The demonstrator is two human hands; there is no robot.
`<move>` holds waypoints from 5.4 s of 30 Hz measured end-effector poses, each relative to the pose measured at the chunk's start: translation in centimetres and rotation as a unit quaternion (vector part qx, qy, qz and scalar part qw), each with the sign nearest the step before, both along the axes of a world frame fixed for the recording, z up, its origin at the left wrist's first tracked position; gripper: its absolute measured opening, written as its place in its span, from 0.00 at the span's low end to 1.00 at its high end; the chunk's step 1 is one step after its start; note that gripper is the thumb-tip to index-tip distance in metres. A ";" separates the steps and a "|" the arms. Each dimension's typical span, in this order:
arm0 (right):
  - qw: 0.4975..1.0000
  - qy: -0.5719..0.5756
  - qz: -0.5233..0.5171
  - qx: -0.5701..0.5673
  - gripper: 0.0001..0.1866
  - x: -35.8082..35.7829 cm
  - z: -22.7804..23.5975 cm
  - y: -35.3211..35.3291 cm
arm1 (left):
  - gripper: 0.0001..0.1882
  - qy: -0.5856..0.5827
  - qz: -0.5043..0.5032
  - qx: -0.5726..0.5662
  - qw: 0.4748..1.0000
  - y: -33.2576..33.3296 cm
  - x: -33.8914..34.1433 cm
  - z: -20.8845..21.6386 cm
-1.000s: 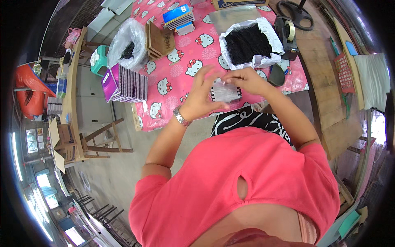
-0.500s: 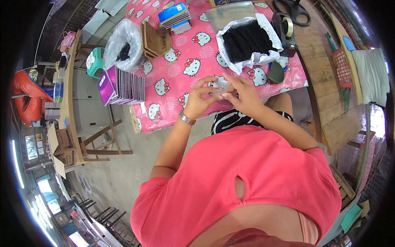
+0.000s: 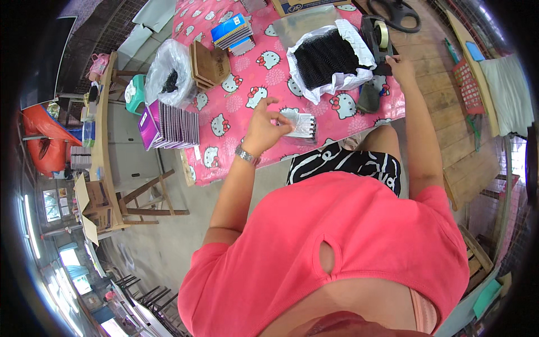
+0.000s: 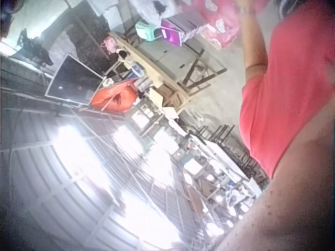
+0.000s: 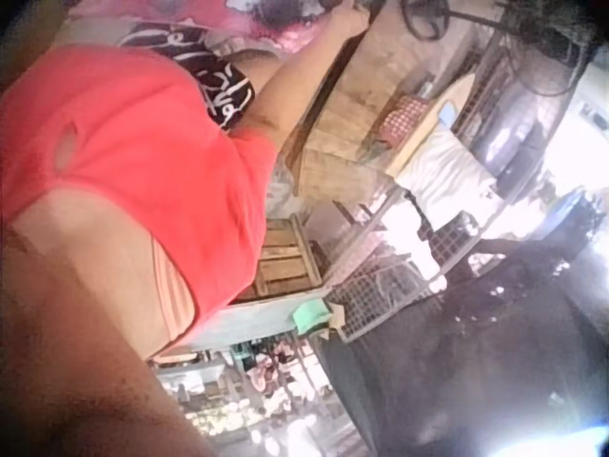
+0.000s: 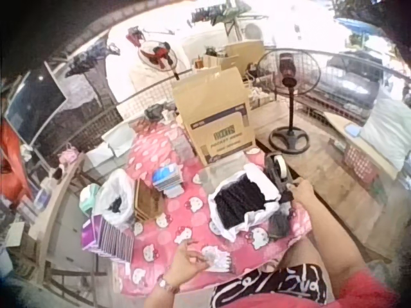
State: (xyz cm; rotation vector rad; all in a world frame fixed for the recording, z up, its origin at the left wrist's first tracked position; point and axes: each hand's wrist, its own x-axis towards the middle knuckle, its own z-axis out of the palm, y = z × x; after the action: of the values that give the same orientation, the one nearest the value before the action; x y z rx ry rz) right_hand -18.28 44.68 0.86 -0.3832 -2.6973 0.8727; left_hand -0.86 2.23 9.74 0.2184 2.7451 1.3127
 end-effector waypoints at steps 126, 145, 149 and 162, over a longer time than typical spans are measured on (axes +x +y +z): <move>0.919 -0.074 -0.013 -0.387 0.10 1.7 1.2 -0.6 | 0.34 0.237 -0.045 -0.262 0.934 6.2 6.6 1.1; 0.573 -0.111 -0.084 -0.807 0.04 6.0 -2.2 -5.7 | 0.31 0.201 -0.001 -0.177 0.964 6.1 6.6 -0.8; 0.706 -0.112 0.152 -0.683 0.06 12.1 7.8 -15.5 | 0.32 0.186 0.017 -0.177 0.966 5.9 6.6 -1.0; 0.934 -0.097 0.343 0.027 0.19 13.5 10.0 -21.1 | 0.30 0.157 -0.019 -0.129 0.979 5.0 6.4 0.9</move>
State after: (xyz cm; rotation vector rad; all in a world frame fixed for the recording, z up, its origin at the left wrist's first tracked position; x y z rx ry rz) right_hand -4.78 23.57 10.91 0.5575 -3.0685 0.9554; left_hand 5.50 7.21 10.65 0.4915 3.1166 0.9683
